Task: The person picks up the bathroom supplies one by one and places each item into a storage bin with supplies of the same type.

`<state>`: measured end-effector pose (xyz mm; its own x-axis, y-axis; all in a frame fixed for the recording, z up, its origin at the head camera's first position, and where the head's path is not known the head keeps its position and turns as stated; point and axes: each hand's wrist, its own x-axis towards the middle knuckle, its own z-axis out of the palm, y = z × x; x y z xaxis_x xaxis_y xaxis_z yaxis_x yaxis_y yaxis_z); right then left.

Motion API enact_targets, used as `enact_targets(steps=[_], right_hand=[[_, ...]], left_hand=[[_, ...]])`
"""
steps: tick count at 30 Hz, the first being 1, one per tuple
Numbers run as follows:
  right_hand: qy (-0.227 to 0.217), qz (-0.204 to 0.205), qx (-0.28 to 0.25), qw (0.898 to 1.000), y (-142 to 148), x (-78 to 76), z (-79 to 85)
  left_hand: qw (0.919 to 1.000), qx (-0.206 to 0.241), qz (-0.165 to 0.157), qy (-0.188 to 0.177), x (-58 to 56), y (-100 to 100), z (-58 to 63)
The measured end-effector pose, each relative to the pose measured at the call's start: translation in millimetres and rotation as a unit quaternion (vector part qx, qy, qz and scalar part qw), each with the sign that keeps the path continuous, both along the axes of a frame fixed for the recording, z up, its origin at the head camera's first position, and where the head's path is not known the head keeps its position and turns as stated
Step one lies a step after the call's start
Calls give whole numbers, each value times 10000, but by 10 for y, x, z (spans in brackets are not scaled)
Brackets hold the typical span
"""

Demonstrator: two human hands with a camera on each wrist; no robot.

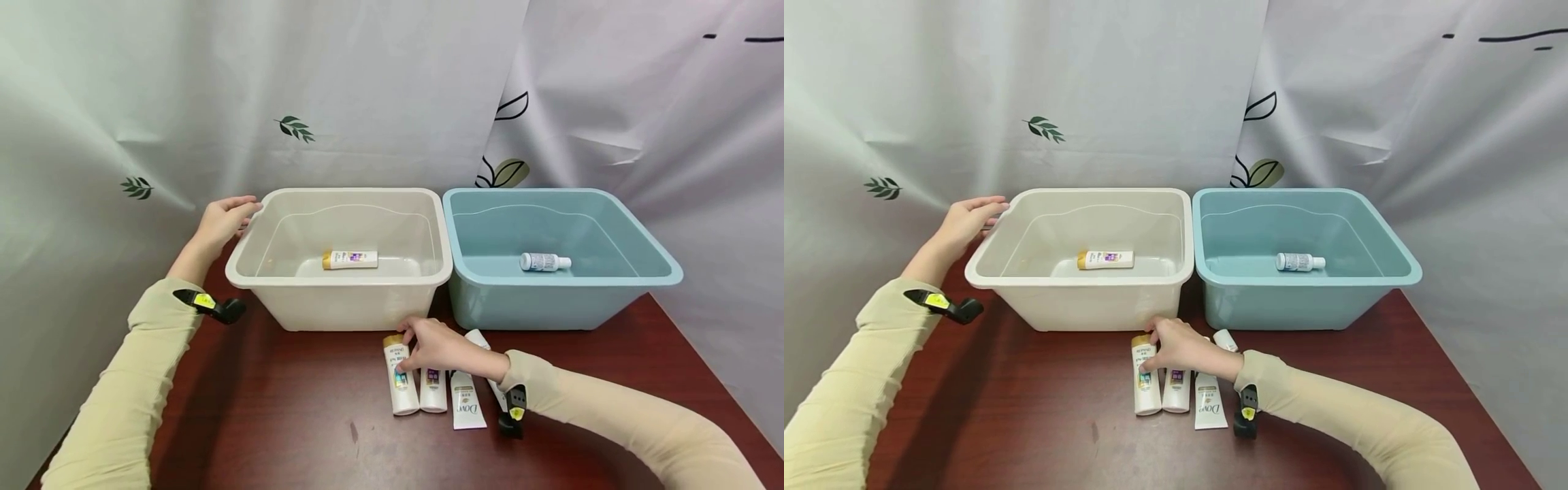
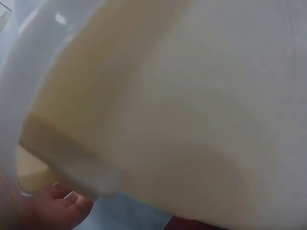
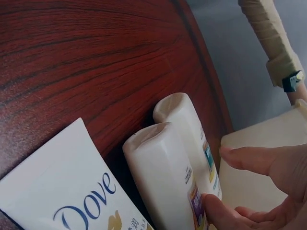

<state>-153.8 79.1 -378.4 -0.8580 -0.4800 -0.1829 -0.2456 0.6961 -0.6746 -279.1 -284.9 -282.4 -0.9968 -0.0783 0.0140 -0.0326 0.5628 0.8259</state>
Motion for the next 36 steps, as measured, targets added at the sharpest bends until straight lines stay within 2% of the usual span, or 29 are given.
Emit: enact_targets(steps=[8,16,30,36], right_hand=[[341,-162,280,9989,-48,29,-24],[139,-47,-126,9998,-74,67,-57],[350,65,90,9993,-117,84,-57],[364,145,238,9989,-140,81,-64]], left_hand=[[9998,145,29,-99,-26,-1,2],[9997,201,-7,-162,-39,-2,-24],[9998,-74,204,2,-83,-3,-39],[9997,-163,160,126,-88,-7,-23]])
